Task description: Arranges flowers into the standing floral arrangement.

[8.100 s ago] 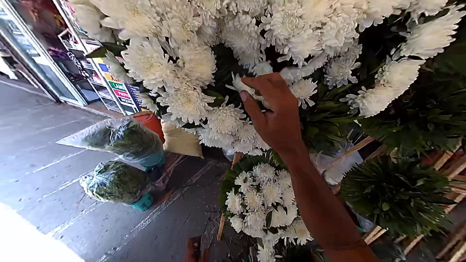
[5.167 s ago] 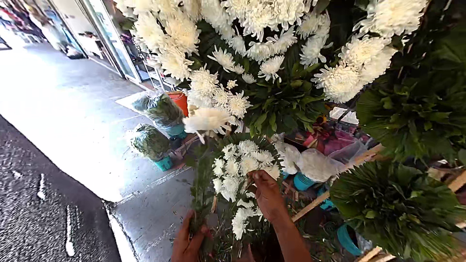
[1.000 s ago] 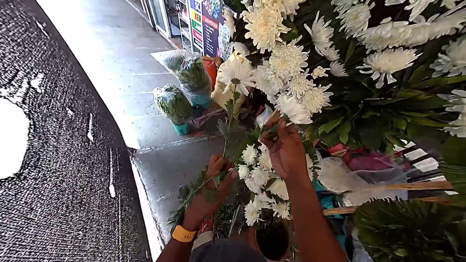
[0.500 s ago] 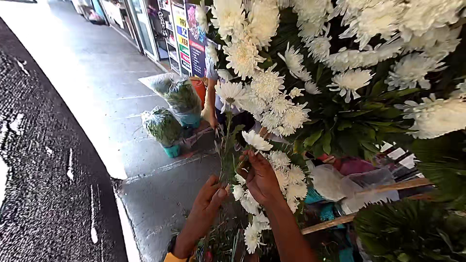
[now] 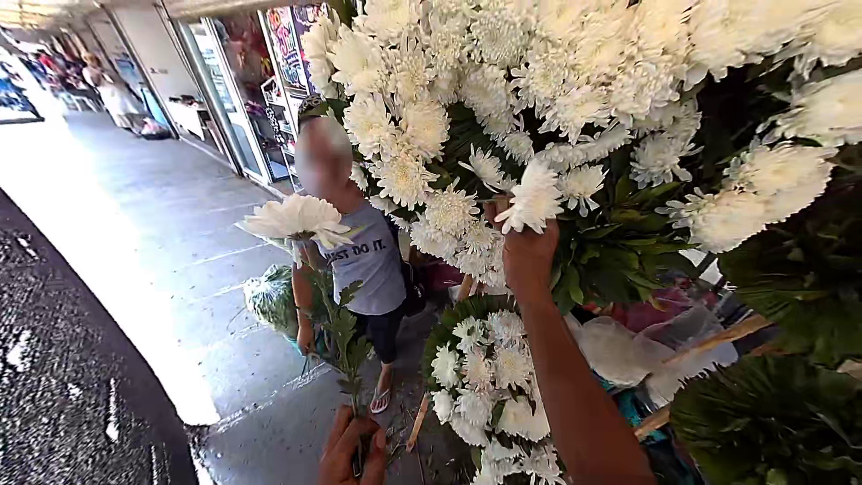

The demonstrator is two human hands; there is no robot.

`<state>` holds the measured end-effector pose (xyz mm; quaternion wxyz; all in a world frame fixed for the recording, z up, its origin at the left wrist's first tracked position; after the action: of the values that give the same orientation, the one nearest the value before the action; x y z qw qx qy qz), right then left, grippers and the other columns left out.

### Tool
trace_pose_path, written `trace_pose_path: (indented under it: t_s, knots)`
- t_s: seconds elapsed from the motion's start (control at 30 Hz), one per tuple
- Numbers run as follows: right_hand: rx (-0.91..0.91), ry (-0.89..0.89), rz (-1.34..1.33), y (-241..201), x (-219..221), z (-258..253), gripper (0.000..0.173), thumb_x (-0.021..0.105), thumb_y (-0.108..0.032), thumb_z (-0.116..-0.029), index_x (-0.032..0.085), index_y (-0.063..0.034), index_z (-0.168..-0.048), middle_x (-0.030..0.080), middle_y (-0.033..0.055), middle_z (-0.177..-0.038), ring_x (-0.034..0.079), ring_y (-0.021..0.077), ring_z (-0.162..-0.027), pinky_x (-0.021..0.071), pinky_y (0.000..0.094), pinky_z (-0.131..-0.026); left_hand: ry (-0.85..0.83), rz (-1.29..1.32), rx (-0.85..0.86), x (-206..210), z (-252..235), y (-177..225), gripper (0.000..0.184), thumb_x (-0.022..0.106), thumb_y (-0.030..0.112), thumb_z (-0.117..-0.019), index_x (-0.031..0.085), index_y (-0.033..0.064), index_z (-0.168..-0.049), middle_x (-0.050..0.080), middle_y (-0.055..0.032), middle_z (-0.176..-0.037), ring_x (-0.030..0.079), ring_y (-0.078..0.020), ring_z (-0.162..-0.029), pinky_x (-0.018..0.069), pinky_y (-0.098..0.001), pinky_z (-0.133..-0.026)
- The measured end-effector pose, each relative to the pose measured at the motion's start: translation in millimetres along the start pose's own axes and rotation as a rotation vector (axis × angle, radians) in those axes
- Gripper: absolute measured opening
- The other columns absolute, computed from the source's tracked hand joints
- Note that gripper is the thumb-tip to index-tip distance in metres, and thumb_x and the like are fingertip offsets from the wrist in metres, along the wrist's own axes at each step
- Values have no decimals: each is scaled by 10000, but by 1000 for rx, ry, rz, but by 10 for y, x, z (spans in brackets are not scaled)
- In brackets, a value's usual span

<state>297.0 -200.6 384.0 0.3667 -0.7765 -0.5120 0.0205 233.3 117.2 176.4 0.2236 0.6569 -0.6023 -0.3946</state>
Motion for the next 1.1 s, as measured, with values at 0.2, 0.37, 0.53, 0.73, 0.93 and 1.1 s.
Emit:
trace_pose_path:
  t_s: [0.2,0.37,0.53,0.73,0.93,1.1]
  knots:
    - [-3,-180,472,394,629,-687,248,725,-61,-888,687,-11,-1128,739,108,-1024,711,172,-978,583,423,-905,33,80,13,110,64,42,185,604,255,-973,658,105,-879,575,-14,-908,574,-45,-810,523,-194,-688]
    - [135,-258,560,618,793,-825,257,723,-140,-908,692,-38,-1142,732,124,-1055,700,234,-1021,559,506,-923,18,47,3,49,106,-32,202,598,264,-975,654,99,-872,579,-21,-925,571,-63,-863,512,-204,-745]
    - [82,-294,584,668,781,-810,286,730,-149,-896,689,-21,-1149,734,131,-1055,703,237,-1030,563,496,-931,36,74,-17,59,123,-113,197,607,290,-986,662,121,-900,593,-8,-917,584,-72,-838,534,-245,-725]
    - [164,-350,697,665,838,-817,323,761,-145,-875,701,-28,-1170,723,164,-1096,687,298,-1068,538,549,-941,34,79,1,123,80,-80,186,607,306,-992,661,141,-926,595,17,-925,581,-41,-827,524,-208,-714]
    - [183,-388,687,663,826,-867,367,756,-134,-873,690,-16,-1214,714,177,-1153,667,307,-1123,512,548,-993,127,150,-50,131,103,69,204,604,183,-975,531,164,-1165,629,88,-977,612,-2,-796,552,-202,-687]
    - [144,-341,483,117,288,-309,407,660,-215,-986,597,-91,-1368,667,110,-1288,683,208,-1104,590,427,-926,158,148,-50,35,209,77,452,579,121,-987,396,100,-1399,659,57,-1013,642,-25,-765,577,-234,-641]
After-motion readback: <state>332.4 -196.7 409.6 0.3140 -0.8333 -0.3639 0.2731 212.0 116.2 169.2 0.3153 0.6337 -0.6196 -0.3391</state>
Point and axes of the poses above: each hand's wrist, its own z-axis away from the middle knuckle, its own x-axis out of the palm, y = z × x, the point moved 5 cm from there along -z, towards the middle knuckle
